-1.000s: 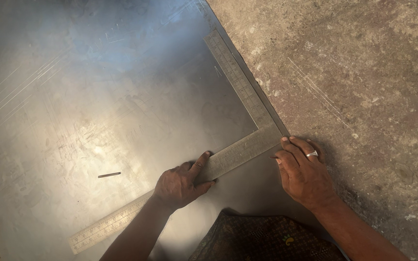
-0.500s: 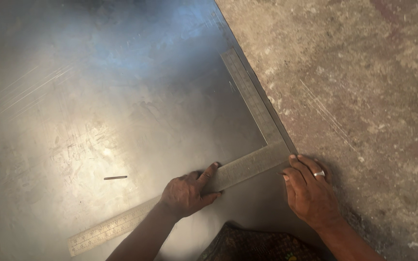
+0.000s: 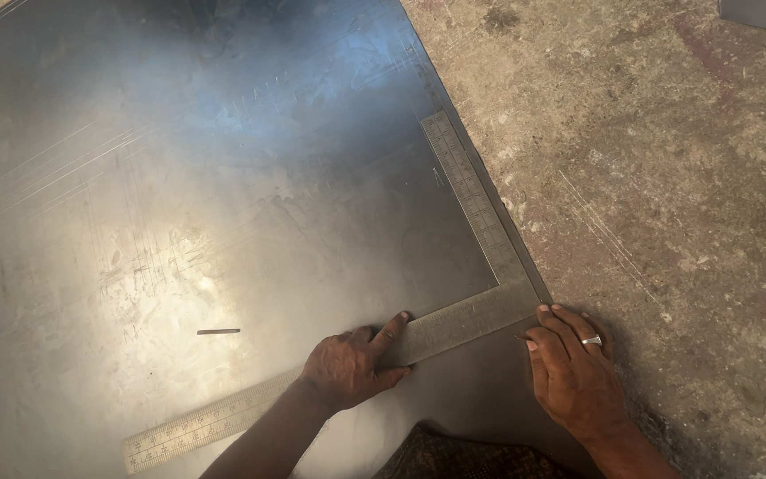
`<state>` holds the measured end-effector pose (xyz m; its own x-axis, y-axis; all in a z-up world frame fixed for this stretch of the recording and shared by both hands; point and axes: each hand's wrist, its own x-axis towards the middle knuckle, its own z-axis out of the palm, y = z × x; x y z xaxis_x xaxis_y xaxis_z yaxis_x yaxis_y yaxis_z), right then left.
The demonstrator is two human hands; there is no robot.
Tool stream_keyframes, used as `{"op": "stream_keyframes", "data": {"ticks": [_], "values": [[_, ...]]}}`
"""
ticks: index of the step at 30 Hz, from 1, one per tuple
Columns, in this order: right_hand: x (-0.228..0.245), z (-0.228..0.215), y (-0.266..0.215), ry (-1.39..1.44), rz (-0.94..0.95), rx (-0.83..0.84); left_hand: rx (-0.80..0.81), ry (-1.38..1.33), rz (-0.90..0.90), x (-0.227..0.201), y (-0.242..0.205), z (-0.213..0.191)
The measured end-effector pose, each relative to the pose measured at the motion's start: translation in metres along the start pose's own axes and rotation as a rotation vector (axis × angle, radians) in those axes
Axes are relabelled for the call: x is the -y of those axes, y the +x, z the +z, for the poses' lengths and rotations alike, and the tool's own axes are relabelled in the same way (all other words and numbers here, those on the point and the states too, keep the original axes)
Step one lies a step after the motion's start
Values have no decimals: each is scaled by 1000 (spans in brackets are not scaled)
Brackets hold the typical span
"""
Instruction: The person uses a metal square ruler and a red marking tool to draw straight lines on a large metal sheet. They repeatedly reposition the ruler and draw parallel lines across the surface.
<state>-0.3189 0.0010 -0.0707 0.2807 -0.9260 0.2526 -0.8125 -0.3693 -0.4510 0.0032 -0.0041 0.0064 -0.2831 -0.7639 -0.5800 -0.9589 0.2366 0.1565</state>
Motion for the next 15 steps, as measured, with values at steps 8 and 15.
{"op": "stream_keyframes", "data": {"ticks": [8,15], "values": [[1,0,-1,-2,-4,-6,5,10,8,2,1,4],[2,-4,2,8,-8,0,-92,11,55,2,1,4]]}}
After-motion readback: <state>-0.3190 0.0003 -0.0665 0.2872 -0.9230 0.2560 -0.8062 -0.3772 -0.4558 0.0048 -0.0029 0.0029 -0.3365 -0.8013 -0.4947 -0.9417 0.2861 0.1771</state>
